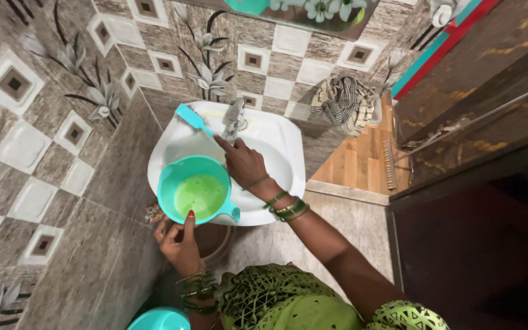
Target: The person uses a blue scrub brush to clean the inside of a white bathroom sink. They repeatedly dip the brush into a turquoise bowl containing green soapy water and scrub the sink basin and faucet area.
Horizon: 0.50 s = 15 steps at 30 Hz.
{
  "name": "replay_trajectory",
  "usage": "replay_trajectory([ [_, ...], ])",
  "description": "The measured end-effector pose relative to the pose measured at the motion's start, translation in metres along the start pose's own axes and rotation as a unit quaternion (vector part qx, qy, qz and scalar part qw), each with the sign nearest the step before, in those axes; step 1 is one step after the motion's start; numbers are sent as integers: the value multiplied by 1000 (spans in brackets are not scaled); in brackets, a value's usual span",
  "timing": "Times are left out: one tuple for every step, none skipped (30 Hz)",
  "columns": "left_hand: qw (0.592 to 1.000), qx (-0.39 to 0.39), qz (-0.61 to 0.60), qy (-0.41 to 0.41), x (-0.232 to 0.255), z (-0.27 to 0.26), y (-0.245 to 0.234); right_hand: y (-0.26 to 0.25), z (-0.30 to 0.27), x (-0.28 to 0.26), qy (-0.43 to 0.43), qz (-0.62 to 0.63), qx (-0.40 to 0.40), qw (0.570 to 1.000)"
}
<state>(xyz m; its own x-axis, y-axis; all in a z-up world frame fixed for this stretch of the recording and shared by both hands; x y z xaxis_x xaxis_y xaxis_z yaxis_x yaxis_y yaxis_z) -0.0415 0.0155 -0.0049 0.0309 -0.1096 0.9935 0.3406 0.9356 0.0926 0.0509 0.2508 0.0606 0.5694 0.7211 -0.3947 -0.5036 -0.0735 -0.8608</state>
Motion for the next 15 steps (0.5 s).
replay_trajectory([
  [1000, -2, -8, 1, 1, 0, 0, 7, 8, 1, -7, -46, -10, 999],
  [1000, -3, -16, 2, 1, 0, 0, 14, 14, 4, -22, -89, -1, 996],
  [1000, -2, -10, 8, 3, 2, 0, 22, 22, 8, -39, -131, 10, 991],
  [1000, -1, -5, 14, 4, 2, 1, 32, 30, 11, -56, -173, 21, 983],
  [1000, 2, 0, 19, 5, 2, 2, 44, 39, 15, -56, -217, 17, 974],
  [1000, 6, 4, 14, 5, 3, 2, 57, 50, 17, -55, -260, 13, 964],
  [1000, 9, 9, 6, 4, 2, 2, 69, 57, 20, -54, -303, 7, 951],
  [1000, 12, 15, -1, 3, 1, 1, 81, 65, 23, -59, -311, -16, 949],
  [1000, 12, 20, 7, 3, 1, 1, 90, 73, 27, -63, -319, -39, 945],
  [999, 13, 25, 15, 3, 1, 1, 96, 81, 31, -67, -327, -62, 941],
  [999, 14, 30, 23, 3, 1, 1, 97, 89, 36, -61, -313, -64, 945],
  [999, 16, 39, 27, 3, 2, 2, 97, 97, 41, -55, -300, -67, 950],
  [998, 19, 49, 31, 2, 3, 2, 98, 101, 42, -50, -284, -70, 955],
  [997, 22, 60, 35, 2, 4, 1, 97, 103, 41, -63, -280, -57, 956],
  [996, 20, 70, 49, 2, 5, 2, 94, 107, 42, -77, -277, -42, 957],
])
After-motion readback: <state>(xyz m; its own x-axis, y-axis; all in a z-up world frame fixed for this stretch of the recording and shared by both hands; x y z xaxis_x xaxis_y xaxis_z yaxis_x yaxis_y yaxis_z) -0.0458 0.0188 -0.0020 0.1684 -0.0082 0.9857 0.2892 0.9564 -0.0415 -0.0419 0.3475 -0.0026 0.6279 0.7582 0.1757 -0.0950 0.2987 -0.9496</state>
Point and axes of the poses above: each hand's wrist, its own z-axis towards the middle knuckle, its own y-axis out of the palm, x = y × z, the point moved 4 cm from there along z, towards the middle knuckle, and after that the axes turned 1 degree about z, right-handed, at the moved point
